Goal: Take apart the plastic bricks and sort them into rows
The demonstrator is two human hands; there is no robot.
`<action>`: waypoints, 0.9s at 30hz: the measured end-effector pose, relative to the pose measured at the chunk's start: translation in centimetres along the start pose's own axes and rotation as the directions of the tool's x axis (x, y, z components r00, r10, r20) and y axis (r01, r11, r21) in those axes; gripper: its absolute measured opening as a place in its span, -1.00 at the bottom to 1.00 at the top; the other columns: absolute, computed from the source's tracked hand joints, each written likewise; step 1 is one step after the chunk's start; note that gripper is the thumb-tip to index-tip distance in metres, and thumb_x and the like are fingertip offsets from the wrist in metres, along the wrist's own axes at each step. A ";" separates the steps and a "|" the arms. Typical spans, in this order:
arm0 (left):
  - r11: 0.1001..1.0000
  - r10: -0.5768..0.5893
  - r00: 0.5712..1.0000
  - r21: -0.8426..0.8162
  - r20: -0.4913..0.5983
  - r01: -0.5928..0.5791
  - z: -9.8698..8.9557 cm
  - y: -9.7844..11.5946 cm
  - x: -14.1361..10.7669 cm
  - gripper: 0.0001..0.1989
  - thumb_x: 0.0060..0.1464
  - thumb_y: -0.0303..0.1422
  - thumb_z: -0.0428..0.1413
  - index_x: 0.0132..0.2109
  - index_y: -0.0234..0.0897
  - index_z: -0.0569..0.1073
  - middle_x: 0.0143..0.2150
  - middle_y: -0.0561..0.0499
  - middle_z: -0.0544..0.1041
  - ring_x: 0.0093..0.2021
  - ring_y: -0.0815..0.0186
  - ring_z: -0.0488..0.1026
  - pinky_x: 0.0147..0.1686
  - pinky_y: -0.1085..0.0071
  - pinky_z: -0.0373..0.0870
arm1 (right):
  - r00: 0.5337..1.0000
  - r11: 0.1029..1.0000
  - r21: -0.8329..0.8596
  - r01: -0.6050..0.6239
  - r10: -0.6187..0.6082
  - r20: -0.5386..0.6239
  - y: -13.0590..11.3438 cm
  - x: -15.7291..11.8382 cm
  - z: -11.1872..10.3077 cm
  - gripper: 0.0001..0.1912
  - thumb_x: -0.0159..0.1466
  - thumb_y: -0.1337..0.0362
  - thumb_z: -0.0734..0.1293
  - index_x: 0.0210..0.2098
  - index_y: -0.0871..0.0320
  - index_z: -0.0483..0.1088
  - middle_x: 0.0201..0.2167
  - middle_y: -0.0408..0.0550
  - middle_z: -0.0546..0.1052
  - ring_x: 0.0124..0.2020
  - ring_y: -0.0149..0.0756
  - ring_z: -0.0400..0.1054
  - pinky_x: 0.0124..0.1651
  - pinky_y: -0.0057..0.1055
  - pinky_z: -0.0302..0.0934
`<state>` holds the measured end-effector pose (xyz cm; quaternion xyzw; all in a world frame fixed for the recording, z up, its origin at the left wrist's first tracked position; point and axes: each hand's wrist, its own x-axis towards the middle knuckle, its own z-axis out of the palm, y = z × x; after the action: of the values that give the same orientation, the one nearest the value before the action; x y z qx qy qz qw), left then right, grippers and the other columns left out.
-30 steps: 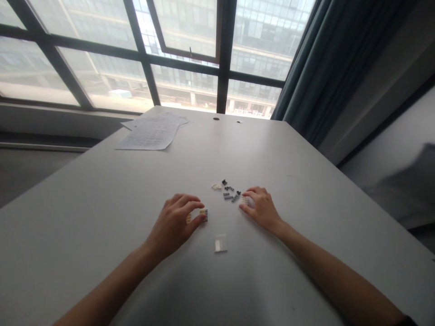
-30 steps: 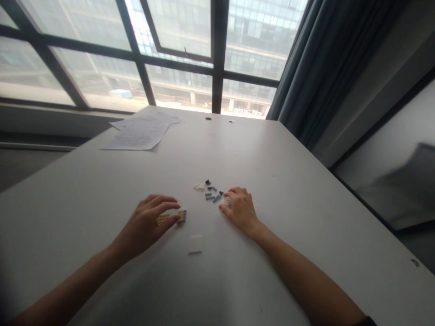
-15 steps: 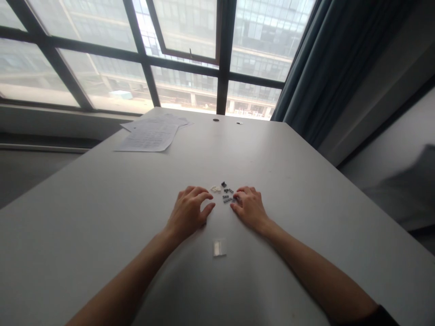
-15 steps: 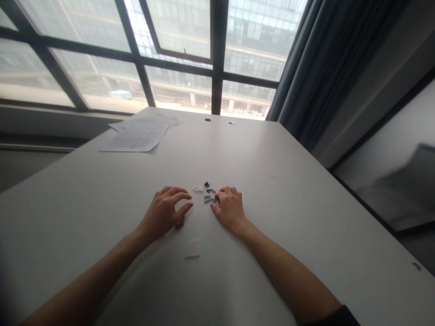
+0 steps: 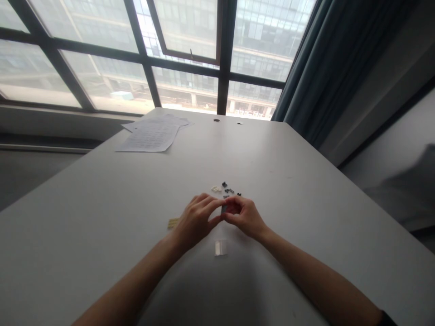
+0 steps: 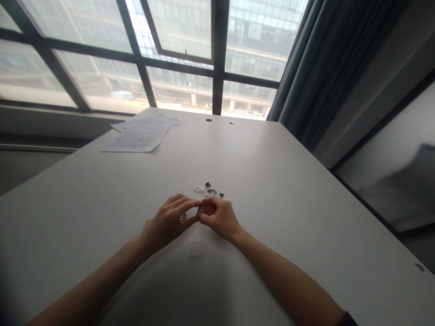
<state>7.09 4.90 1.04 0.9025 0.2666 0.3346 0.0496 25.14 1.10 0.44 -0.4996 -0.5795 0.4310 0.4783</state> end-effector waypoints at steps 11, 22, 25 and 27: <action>0.990 0.038 0.994 0.133 0.104 -0.052 -0.6 0.6 -0.1 -0.82 0.21 -0.32 0.06 -0.07 -0.24 0.44 -0.22 -0.04 0.54 -0.20 0.22 0.40 -0.17 0.28 0.27 | 0.977 0.906 0.380 -0.189 0.213 -0.021 -0.1 -0.2 1.4 -0.66 -0.11 0.41 0.44 -0.30 0.16 0.39 -0.51 -0.22 0.51 -0.43 -0.37 0.43 -0.26 -0.39 0.32; 0.978 -0.074 0.996 0.190 -0.040 0.080 -2.1 -1.5 0.0 -0.75 0.09 -0.30 0.17 -0.06 -0.20 0.47 -0.13 -0.07 0.52 -0.09 0.16 0.37 -0.06 0.22 0.27 | 0.989 0.997 -0.065 0.038 -0.046 -0.138 0.2 0.7 -1.1 -0.62 0.07 0.27 0.40 -0.10 0.11 0.36 -0.30 -0.07 0.54 -0.32 -0.32 0.41 -0.25 -0.36 0.28; 0.968 -0.133 0.983 0.196 -0.126 0.156 -3.0 -3.0 0.0 -0.71 0.04 -0.29 0.21 -0.05 -0.21 0.48 -0.11 -0.08 0.50 -0.07 0.15 0.36 -0.04 0.20 0.28 | 0.941 0.937 -0.347 0.034 -0.147 -0.304 0.8 1.9 -3.7 -0.71 0.10 0.28 0.34 -0.15 0.14 0.41 -0.22 -0.02 0.53 -0.23 -0.26 0.39 -0.21 -0.32 0.26; 0.970 -0.133 0.982 0.186 -0.132 0.156 -3.3 -3.6 -0.1 -0.71 0.04 -0.28 0.22 -0.07 -0.21 0.49 -0.11 -0.07 0.50 -0.07 0.16 0.36 -0.04 0.19 0.28 | 0.936 0.873 -0.487 -0.023 -0.152 -0.317 1.3 2.6 -5.5 -0.75 0.10 0.32 0.32 -0.21 0.16 0.46 -0.21 0.00 0.52 -0.22 -0.24 0.37 -0.17 -0.29 0.25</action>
<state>3.35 7.65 2.56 0.8597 0.3658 0.3551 -0.0307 30.63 3.95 0.40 -0.6507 -0.5920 0.1619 0.4470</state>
